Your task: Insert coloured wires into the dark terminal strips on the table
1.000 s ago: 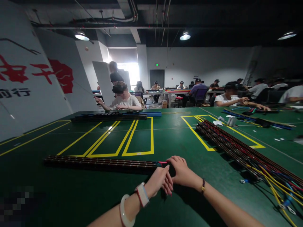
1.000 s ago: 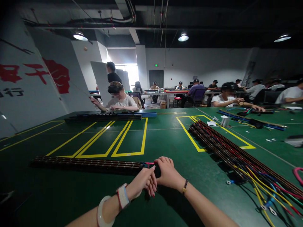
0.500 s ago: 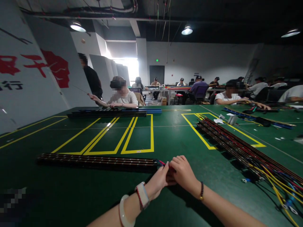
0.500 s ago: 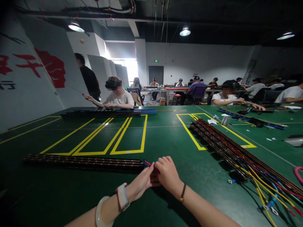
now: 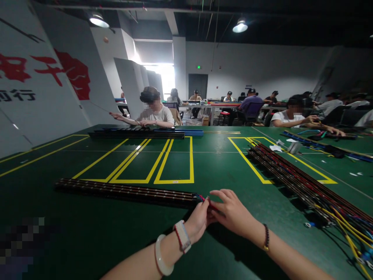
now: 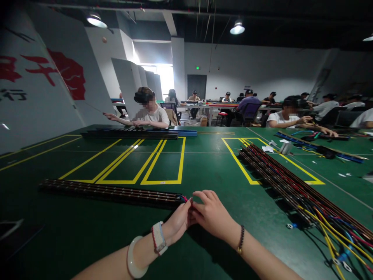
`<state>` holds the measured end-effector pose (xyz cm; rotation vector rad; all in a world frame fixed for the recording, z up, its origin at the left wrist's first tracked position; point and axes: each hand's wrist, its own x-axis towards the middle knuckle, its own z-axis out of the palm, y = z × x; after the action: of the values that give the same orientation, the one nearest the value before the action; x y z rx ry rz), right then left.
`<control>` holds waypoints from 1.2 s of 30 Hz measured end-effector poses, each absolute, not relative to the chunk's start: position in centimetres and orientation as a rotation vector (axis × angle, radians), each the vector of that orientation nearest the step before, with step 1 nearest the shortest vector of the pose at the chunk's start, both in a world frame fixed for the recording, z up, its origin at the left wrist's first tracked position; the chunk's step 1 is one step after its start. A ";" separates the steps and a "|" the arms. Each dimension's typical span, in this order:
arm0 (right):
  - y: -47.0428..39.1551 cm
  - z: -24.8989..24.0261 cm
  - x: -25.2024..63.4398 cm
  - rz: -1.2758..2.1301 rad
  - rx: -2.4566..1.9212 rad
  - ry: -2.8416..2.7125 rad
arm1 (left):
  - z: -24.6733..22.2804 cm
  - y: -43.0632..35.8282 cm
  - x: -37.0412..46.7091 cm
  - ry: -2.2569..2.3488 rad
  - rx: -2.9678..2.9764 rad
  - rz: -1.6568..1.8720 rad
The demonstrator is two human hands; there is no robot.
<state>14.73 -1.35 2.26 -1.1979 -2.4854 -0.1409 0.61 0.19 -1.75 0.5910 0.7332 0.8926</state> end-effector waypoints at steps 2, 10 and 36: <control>-1.2 3.0 15.0 0.035 -1.276 -2.476 | -1.6 0.1 0.6 0.729 0.635 0.878; 0.6 4.2 15.1 0.469 -1.363 -2.608 | -1.5 -0.2 0.4 0.742 0.759 0.810; 11.5 4.8 12.7 -0.211 -0.380 -3.266 | -1.1 0.2 -0.1 0.766 0.794 0.623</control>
<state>12.73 11.55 4.79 -0.3801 -3.2661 -0.2111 -0.06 0.20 -1.09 0.7942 0.7664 0.6231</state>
